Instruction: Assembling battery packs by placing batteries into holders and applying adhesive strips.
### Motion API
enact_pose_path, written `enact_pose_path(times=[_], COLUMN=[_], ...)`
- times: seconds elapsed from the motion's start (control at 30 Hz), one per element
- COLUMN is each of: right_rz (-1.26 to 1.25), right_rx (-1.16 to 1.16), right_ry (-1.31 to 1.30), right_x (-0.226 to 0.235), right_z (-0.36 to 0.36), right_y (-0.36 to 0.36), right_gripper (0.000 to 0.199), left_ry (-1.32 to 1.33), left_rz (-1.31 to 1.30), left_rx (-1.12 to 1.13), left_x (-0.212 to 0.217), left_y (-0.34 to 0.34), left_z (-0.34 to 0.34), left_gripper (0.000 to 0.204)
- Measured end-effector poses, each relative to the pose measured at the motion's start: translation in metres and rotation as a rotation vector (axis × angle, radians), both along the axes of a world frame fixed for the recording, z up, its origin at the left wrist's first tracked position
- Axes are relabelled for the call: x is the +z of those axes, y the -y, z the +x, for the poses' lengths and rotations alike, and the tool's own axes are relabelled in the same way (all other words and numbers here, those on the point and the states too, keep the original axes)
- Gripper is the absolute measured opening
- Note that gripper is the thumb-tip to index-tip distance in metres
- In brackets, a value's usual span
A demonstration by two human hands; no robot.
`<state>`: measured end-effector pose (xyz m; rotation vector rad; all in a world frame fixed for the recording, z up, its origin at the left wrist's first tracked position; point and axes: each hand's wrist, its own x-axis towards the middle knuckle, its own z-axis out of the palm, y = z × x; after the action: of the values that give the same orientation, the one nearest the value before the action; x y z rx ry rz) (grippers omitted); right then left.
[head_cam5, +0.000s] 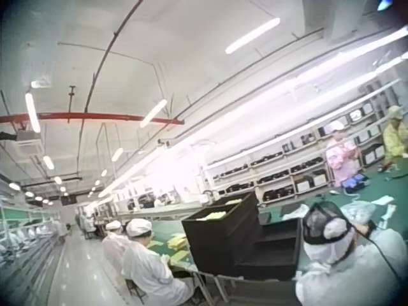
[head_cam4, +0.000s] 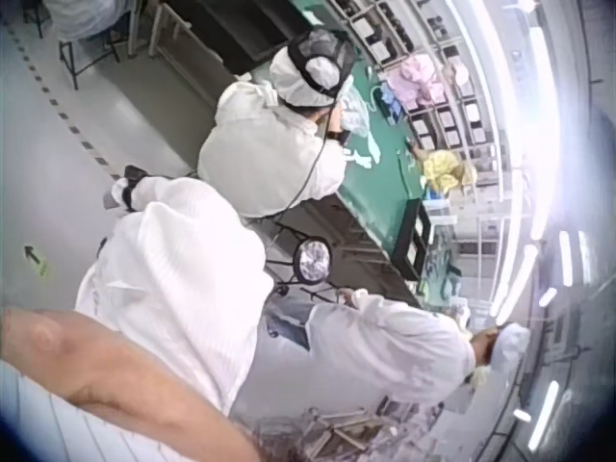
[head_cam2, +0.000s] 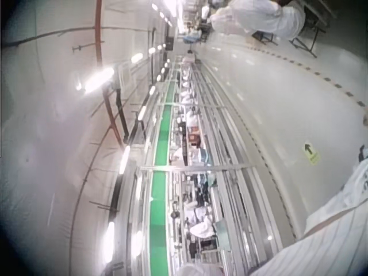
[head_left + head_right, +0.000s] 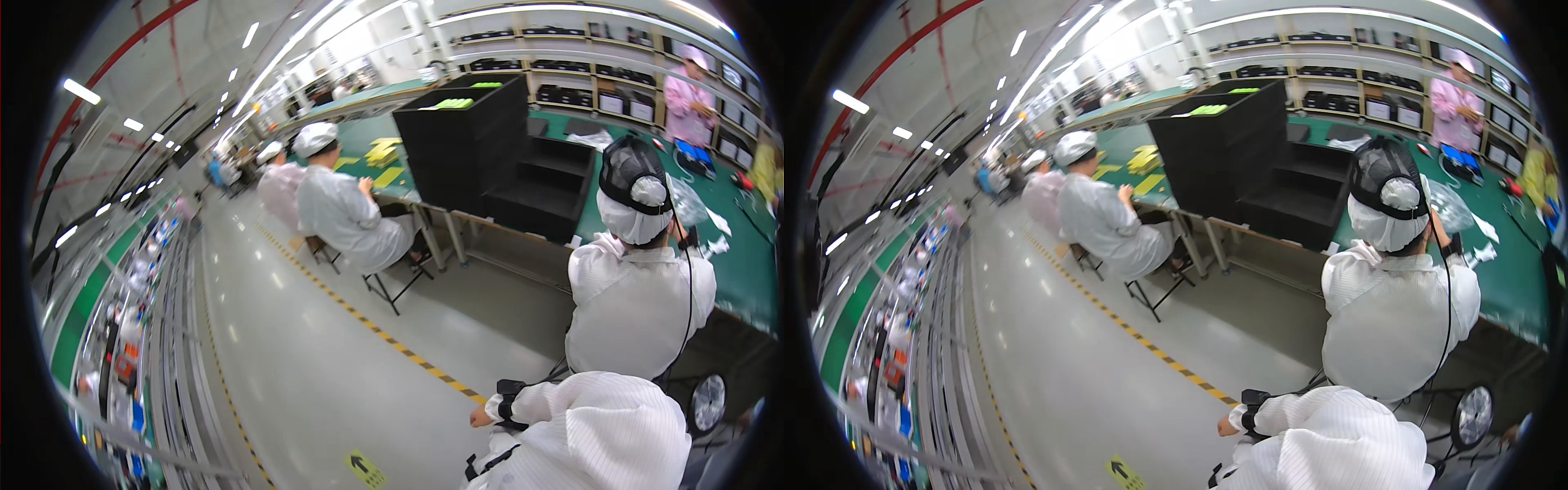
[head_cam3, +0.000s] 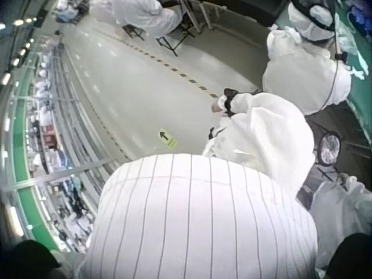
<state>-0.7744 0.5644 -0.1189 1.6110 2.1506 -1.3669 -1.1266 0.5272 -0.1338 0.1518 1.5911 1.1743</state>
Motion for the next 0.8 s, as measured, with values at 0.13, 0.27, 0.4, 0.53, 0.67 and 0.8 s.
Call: enact_pose_path(times=[0.13,0.27,0.4,0.53,0.67,0.8], right_rz=[0.060,0.201,0.594,0.952,0.954,0.937], right_rx=[-0.310,-0.614,-0.999,-1.008,-1.002,-1.211], right_ry=[-0.325,-0.583,-1.308,-1.641,-1.791,-1.579], right_x=[0.041,0.192,0.328,0.439,0.496,0.524], right_z=[0.037,0.139,0.259,0.342,0.413,0.448], right_y=[-0.058,-0.131,-0.180,-0.209,-0.239,-0.266], right_gripper=[0.042,0.050,0.025,0.022,0.028,0.028], left_ry=[-0.046,-0.074,0.075,0.115,0.079,0.097], left_rz=[0.125,0.480,1.227,1.732,1.969,1.891], left_rx=[0.022,0.110,-0.149,-0.555,-0.885,-1.212], left_x=[0.023,0.084,0.238,0.405,0.530,0.577], left_y=[-0.112,-0.243,-0.376,-0.449,-0.474,-0.525], left_z=[-0.004,0.027,0.147,0.256,0.354,0.469], left_gripper=[0.023,0.023,0.030,0.032,0.029,0.020])
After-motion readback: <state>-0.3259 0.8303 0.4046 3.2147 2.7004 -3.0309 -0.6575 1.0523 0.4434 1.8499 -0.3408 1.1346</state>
